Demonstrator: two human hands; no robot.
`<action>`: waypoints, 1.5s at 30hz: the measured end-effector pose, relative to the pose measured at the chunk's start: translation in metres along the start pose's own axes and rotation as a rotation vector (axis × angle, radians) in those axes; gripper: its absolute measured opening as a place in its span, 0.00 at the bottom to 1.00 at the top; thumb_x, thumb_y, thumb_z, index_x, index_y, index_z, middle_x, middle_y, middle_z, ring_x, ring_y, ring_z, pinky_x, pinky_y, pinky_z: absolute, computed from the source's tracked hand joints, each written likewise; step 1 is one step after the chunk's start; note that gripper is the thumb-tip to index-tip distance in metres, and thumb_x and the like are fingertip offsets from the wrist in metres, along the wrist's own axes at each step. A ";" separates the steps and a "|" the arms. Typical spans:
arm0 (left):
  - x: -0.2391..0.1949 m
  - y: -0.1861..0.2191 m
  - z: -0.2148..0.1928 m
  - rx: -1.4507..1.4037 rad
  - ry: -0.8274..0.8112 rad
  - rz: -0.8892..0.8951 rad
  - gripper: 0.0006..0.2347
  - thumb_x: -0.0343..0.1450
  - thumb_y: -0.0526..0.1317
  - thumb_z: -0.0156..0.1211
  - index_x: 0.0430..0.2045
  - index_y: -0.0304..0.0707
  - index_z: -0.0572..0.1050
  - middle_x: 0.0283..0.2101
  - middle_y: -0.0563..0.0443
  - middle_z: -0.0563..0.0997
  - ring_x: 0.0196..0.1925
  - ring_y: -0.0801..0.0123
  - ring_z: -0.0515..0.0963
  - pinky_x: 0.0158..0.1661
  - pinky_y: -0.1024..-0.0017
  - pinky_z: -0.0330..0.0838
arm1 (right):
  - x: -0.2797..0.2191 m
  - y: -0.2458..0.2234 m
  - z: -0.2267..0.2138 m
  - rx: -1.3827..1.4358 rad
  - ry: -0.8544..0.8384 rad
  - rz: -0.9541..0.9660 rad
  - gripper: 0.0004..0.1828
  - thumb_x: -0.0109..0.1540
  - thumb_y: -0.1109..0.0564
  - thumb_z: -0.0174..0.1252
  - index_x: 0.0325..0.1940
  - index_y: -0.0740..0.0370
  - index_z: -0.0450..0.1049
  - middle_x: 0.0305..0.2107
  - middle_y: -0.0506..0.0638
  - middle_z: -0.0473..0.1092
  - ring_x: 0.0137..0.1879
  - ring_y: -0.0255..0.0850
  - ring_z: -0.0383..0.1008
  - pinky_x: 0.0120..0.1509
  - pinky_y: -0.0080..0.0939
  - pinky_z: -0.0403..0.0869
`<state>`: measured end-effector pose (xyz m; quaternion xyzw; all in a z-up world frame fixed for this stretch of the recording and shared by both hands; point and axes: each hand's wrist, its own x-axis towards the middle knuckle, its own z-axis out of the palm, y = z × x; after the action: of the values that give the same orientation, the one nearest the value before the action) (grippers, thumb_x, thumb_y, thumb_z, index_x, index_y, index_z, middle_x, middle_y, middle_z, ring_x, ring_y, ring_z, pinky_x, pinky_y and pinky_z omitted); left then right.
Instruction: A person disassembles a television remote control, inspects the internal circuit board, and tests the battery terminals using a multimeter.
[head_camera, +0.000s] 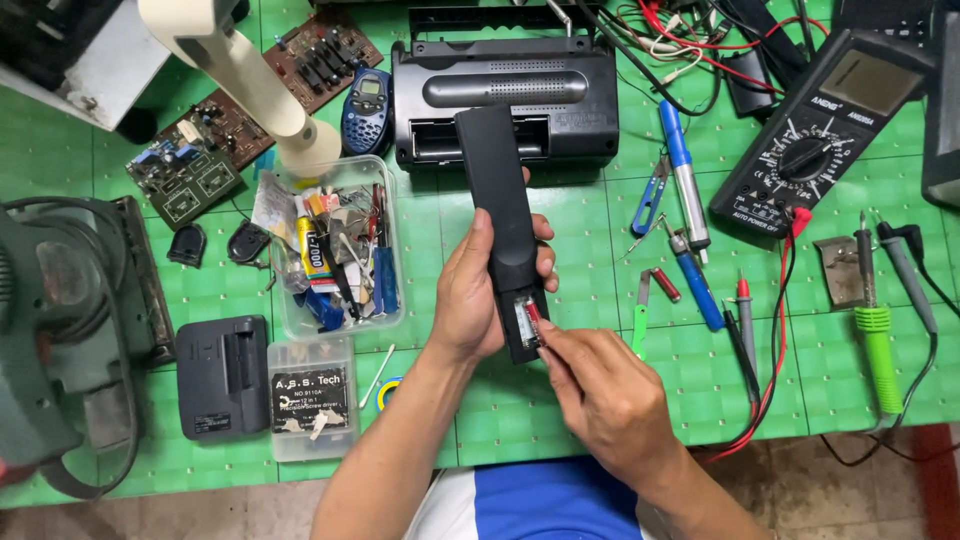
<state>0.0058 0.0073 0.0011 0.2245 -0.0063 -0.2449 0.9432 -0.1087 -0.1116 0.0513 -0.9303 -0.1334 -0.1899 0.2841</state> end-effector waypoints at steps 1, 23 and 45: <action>0.000 0.001 0.000 0.001 -0.001 -0.001 0.26 0.81 0.50 0.42 0.73 0.37 0.55 0.44 0.41 0.75 0.34 0.64 0.76 0.35 0.66 0.77 | 0.000 0.001 0.001 0.000 0.002 0.001 0.13 0.66 0.64 0.60 0.55 0.67 0.76 0.37 0.53 0.75 0.38 0.43 0.75 0.46 0.40 0.76; 0.001 -0.003 0.000 0.019 -0.039 -0.070 0.25 0.82 0.50 0.39 0.73 0.37 0.55 0.40 0.42 0.74 0.31 0.63 0.76 0.33 0.62 0.81 | -0.023 0.038 0.032 0.971 -0.047 0.929 0.28 0.54 0.66 0.71 0.58 0.68 0.74 0.33 0.59 0.81 0.36 0.37 0.82 0.44 0.36 0.84; -0.001 0.007 0.009 0.037 0.018 -0.044 0.25 0.80 0.55 0.36 0.50 0.26 0.72 0.43 0.37 0.78 0.35 0.59 0.79 0.36 0.61 0.80 | -0.030 0.088 -0.004 -0.243 0.114 0.333 0.13 0.68 0.57 0.61 0.57 0.58 0.78 0.42 0.50 0.76 0.45 0.45 0.80 0.43 0.42 0.78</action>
<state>0.0072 0.0094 0.0124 0.2443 0.0027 -0.2632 0.9333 -0.1051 -0.1887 -0.0010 -0.9547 0.0622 -0.2073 0.2044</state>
